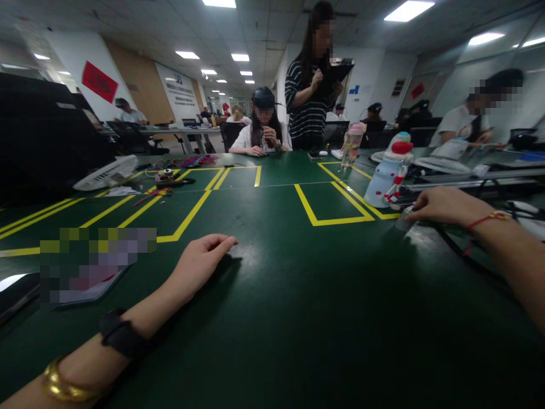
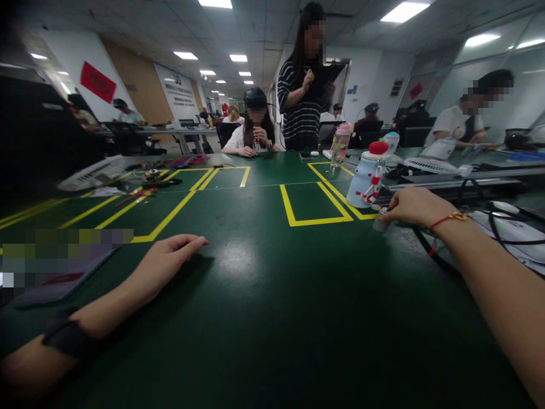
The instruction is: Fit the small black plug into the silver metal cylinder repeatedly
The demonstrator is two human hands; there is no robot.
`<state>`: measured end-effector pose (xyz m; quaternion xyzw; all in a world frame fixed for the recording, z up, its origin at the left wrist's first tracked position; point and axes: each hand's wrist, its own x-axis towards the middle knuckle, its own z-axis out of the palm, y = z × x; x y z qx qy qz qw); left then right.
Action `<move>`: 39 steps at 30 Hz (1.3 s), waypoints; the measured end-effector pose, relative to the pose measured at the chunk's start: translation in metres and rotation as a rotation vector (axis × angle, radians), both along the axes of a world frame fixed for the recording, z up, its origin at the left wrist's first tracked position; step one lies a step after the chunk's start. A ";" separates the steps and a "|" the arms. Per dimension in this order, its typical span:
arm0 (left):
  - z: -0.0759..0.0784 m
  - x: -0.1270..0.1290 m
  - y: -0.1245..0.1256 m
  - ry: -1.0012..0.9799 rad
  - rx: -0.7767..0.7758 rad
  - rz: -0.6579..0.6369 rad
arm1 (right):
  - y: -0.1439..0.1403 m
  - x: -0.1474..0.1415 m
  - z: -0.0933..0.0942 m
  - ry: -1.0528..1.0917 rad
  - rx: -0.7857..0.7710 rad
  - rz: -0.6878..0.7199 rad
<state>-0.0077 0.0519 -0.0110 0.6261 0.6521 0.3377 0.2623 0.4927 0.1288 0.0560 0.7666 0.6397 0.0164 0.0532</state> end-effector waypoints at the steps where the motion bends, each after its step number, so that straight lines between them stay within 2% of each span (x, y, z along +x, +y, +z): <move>1: 0.000 0.000 0.000 0.002 0.002 -0.001 | -0.001 0.000 0.000 0.007 0.008 0.003; 5: 0.001 0.001 0.000 -0.006 0.000 -0.003 | -0.004 -0.005 0.002 0.030 0.049 0.025; 8: 0.002 0.002 0.000 -0.012 0.001 -0.006 | -0.011 -0.026 0.006 0.109 0.137 0.103; 11: 0.002 0.002 0.000 -0.006 -0.014 -0.006 | -0.030 -0.076 0.005 0.446 0.246 0.286; 13: 0.002 0.002 0.000 0.002 -0.018 -0.004 | -0.049 -0.120 -0.002 0.732 0.240 0.458; 15: 0.002 0.001 -0.001 0.011 -0.012 -0.005 | -0.072 -0.163 -0.014 0.919 0.198 0.637; 18: 0.001 0.001 0.000 0.022 -0.002 -0.022 | -0.104 -0.210 -0.034 0.998 0.190 0.876; 21: 0.002 0.002 0.000 0.039 -0.005 -0.038 | -0.122 -0.229 -0.050 1.011 0.184 0.998; 25: 0.009 0.014 -0.009 0.048 0.065 -0.140 | -0.124 -0.229 -0.062 1.020 0.138 0.948; 30: 0.024 0.050 -0.037 0.068 0.219 -0.469 | -0.122 -0.227 -0.070 1.000 0.114 0.827; 32: 0.029 0.063 -0.045 0.086 0.242 -0.541 | -0.121 -0.228 -0.070 0.976 0.082 0.820; 35: 0.036 0.071 -0.050 0.085 0.254 -0.549 | -0.121 -0.229 -0.070 0.938 0.065 0.816; 39: 0.041 0.063 -0.049 0.024 0.247 -0.437 | -0.122 -0.229 -0.069 0.944 0.116 0.782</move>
